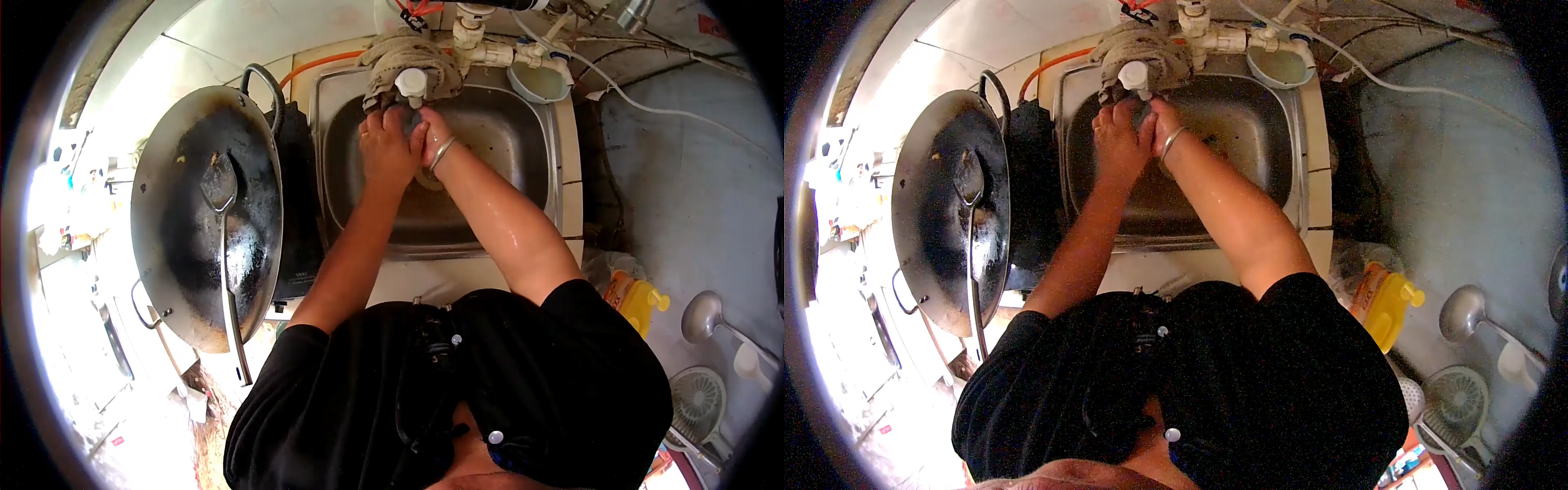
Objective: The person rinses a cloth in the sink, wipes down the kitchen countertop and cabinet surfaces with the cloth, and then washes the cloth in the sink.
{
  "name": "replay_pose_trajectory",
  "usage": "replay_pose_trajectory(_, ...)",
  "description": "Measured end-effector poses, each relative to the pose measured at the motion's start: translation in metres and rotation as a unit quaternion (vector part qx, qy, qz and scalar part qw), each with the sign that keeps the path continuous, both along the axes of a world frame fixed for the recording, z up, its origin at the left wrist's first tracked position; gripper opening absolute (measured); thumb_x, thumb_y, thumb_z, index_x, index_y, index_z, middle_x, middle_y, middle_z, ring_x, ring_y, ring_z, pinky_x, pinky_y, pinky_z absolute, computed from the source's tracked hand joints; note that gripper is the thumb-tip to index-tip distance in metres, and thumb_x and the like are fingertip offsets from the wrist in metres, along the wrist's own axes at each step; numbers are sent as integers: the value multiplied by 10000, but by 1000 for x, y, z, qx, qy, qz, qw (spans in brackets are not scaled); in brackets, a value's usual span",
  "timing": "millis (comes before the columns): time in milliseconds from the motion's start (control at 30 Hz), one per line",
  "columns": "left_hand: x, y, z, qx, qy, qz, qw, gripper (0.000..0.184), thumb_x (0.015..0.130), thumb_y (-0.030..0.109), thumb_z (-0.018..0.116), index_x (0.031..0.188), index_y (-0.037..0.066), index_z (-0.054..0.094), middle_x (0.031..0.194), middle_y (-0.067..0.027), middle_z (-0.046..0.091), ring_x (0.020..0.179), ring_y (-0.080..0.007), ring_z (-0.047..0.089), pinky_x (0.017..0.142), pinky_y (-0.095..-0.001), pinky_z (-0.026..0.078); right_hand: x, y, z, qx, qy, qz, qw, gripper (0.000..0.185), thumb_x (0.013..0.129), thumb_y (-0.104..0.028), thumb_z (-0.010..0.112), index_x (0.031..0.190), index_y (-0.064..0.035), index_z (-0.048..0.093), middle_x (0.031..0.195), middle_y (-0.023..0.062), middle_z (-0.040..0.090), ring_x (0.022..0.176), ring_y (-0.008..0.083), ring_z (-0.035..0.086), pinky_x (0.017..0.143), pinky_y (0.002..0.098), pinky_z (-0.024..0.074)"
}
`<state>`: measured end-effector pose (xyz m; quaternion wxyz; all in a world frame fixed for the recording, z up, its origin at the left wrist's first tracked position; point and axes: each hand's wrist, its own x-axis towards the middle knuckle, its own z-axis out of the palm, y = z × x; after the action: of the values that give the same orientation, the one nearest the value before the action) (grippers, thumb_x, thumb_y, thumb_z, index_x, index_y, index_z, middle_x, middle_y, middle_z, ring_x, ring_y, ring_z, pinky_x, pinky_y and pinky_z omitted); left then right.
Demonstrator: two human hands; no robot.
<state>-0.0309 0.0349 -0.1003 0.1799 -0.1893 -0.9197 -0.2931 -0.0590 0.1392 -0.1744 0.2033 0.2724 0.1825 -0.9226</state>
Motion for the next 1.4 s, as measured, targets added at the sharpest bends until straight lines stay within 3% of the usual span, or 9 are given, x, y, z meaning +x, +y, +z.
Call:
replay_pose_trajectory(167, -13, 9, 4, 41, -72, 29, 996, 271, 814, 255, 579, 892, -4, 555, 857, -266, 572, 772, -451, 549, 722, -501, 454, 2, -18, 15, 57, 7, -80, 995, 260, 884, -288, 458, 995, -76, 561, 909, 81, 613, 818, 217, 598, 727, 396, 506)
replay_pose_trajectory(400, -20, 10, 16, 27, -207, 64, 976, 259, 854, 249, 515, 844, -5, 563, 793, -242, 600, 782, -443, 572, 724, -516, 452, 1, -13, -4, 147, 47, -110, 982, 247, 912, -262, 425, 940, -63, 569, 898, 94, 614, 774, 249, 600, 697, 402, 496)
replay_pose_trajectory(433, -19, 10, 16, 21, -244, 73, 967, 252, 859, 247, 508, 860, -1, 556, 845, -240, 599, 811, -438, 571, 738, -509, 452, 2, 0, -11, 459, 195, -19, 867, 246, 912, -258, 433, 948, -57, 570, 901, 95, 613, 769, 255, 598, 691, 399, 490)
replay_pose_trajectory(467, -19, 10, 17, 14, -281, 80, 956, 245, 864, 244, 501, 876, 3, 550, 896, -238, 599, 841, -432, 569, 752, -501, 453, 2, 7, -19, 707, 315, 74, 629, 245, 912, -254, 441, 956, -52, 571, 904, 95, 612, 764, 260, 596, 685, 397, 484)
replay_pose_trajectory(500, -17, 8, 14, 13, -281, 80, 956, 245, 864, 244, 501, 876, 3, 550, 896, -238, 599, 841, -432, 569, 752, -501, 453, 2, 7, -15, 707, 314, 73, 630, 245, 912, -254, 441, 956, -52, 571, 904, 95, 612, 764, 260, 596, 685, 397, 484)
replay_pose_trajectory(600, -12, 0, -4, 68, -264, 45, 961, 233, 847, 189, 532, 1000, 13, 530, 1077, -235, 557, 948, -419, 551, 801, -474, 453, -2, 7, 1, 496, 132, 29, 857, 249, 903, -261, 452, 975, -59, 579, 901, 91, 617, 750, 258, 601, 686, 399, 486)
replay_pose_trajectory(700, -14, -7, -12, 103, -230, -1, 968, 412, 790, 158, 620, 1154, 31, 474, 1236, -235, 465, 1081, -407, 496, 884, -443, 435, -7, 10, 26, 243, 2, -24, 970, 275, 917, -282, 426, 1016, -73, 576, 984, 98, 628, 853, 256, 603, 740, 401, 483)
replay_pose_trajectory(867, -15, -11, -11, 62, -235, -53, 968, 773, 690, 213, 750, 1319, 5, 353, 1334, -250, 387, 1247, -376, 382, 1015, -416, 355, -11, 14, 28, 163, -30, -55, 985, 281, 925, -243, 405, 1033, -39, 566, 1010, 115, 624, 902, 263, 597, 821, 406, 473)
replay_pose_trajectory(1400, -11, -5, -7, 58, -317, -23, 946, 945, 620, 273, 791, 1389, 86, 274, 1294, -302, 383, 1128, -427, 482, 907, -432, 444, 2, 27, 35, 88, 65, -56, 992, 231, 877, -155, 499, 1032, 3, 565, 971, 107, 628, 881, 251, 610, 813, 385, 488)
